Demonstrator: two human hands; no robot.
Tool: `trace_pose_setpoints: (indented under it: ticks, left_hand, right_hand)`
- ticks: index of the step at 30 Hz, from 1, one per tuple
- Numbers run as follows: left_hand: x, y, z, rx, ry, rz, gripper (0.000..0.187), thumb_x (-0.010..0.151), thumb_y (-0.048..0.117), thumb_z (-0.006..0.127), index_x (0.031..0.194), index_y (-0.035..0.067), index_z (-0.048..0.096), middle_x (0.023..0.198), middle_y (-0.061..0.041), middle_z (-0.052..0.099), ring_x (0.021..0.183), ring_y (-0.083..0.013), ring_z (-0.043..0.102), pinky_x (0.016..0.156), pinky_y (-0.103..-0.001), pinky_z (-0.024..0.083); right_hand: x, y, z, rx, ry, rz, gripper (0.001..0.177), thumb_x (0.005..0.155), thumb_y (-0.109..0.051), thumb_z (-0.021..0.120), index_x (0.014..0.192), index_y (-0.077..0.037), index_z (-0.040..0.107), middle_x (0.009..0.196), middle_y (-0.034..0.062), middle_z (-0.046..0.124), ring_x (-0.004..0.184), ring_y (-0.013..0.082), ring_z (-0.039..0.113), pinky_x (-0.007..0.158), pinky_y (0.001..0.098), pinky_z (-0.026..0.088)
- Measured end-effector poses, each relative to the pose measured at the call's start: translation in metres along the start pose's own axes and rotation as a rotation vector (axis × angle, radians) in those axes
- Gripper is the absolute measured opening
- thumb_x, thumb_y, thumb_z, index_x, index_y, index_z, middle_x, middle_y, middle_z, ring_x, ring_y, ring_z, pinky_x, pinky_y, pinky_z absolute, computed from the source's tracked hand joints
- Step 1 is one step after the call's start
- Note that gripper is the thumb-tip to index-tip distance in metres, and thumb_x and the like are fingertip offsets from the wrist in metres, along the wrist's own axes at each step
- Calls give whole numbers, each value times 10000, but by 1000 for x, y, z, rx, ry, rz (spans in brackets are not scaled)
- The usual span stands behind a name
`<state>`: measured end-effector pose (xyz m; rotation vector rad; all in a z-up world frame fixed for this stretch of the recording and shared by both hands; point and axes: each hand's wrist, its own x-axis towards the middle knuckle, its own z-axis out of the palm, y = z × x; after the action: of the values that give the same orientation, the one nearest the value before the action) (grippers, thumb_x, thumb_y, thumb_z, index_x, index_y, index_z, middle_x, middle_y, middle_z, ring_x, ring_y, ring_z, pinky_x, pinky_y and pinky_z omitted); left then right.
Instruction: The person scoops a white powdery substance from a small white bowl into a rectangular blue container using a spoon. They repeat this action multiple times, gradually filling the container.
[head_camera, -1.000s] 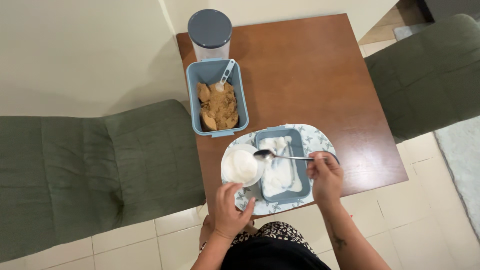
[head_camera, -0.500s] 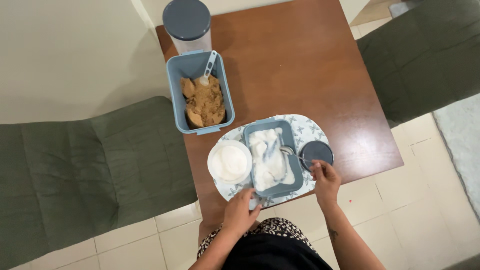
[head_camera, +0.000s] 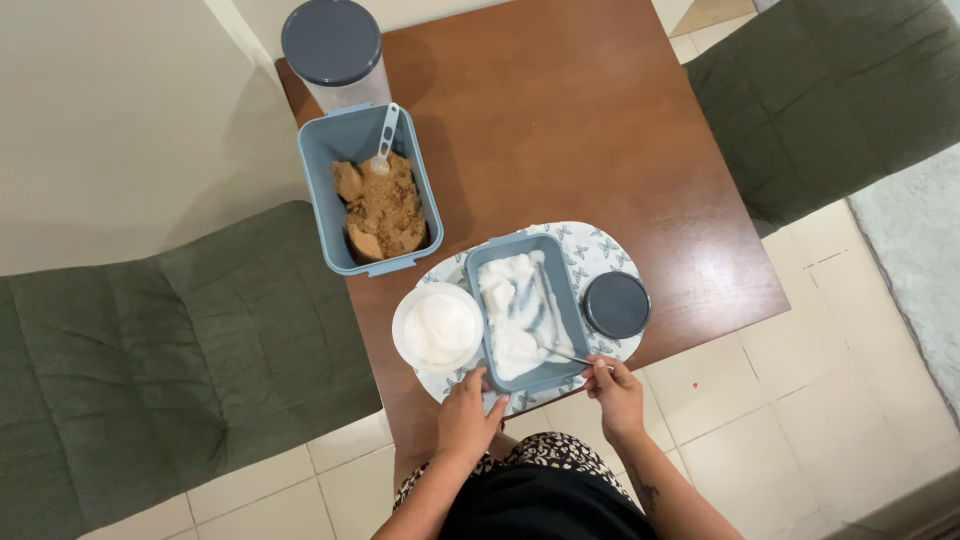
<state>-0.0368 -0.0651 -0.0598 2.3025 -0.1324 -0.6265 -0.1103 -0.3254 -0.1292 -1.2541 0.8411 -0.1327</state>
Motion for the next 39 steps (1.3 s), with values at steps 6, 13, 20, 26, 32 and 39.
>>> trace_pose_setpoints:
  ticks: [6,13,20,26,32,39]
  left_hand:
    - [3,0,0,8,-20,-29,581,861,330,747,1340,75,542,1103,-62,706,1074,-273,654,915,-400,519]
    - [-1,3,-1,76,66,99,561,868,309,725,1318,34,533,1145,-116,682,1075,-317,634,914,-432,506]
    - [-8,25,-23,126,162,311,436,893,259,681,1258,44,581,1106,-124,680,1022,-331,625,878,-446,506]
    - [-18,60,-53,-79,339,482,243,885,162,713,1099,57,665,907,-77,697,848,-294,647,763,-408,519]
    - [-13,76,-88,-183,536,499,235,849,107,733,1063,51,653,881,-77,680,812,-263,636,749,-375,524]
    - [-8,54,-106,-300,695,313,320,839,86,771,1122,22,635,964,-88,664,864,-242,653,782,-344,553]
  right_hand:
    - [7,3,-7,-36,-68,126,251,1012,-173,602,1073,45,710,776,83,655,646,144,565,618,280,463]
    - [14,-6,-4,3,-30,176,239,1012,-156,585,1064,45,703,762,77,628,625,153,542,602,280,437]
    - [20,-45,7,112,11,144,220,1027,-143,578,1036,46,688,761,60,613,638,133,531,613,269,439]
    - [26,-79,14,183,11,64,195,1038,-138,580,1020,30,678,753,56,611,641,124,527,604,257,437]
    - [30,-111,25,212,-4,-7,187,1043,-130,576,1014,28,670,748,55,602,638,117,525,585,256,424]
    - [23,-161,53,193,-26,-51,176,1049,-130,570,1012,17,661,761,50,597,643,111,520,590,251,423]
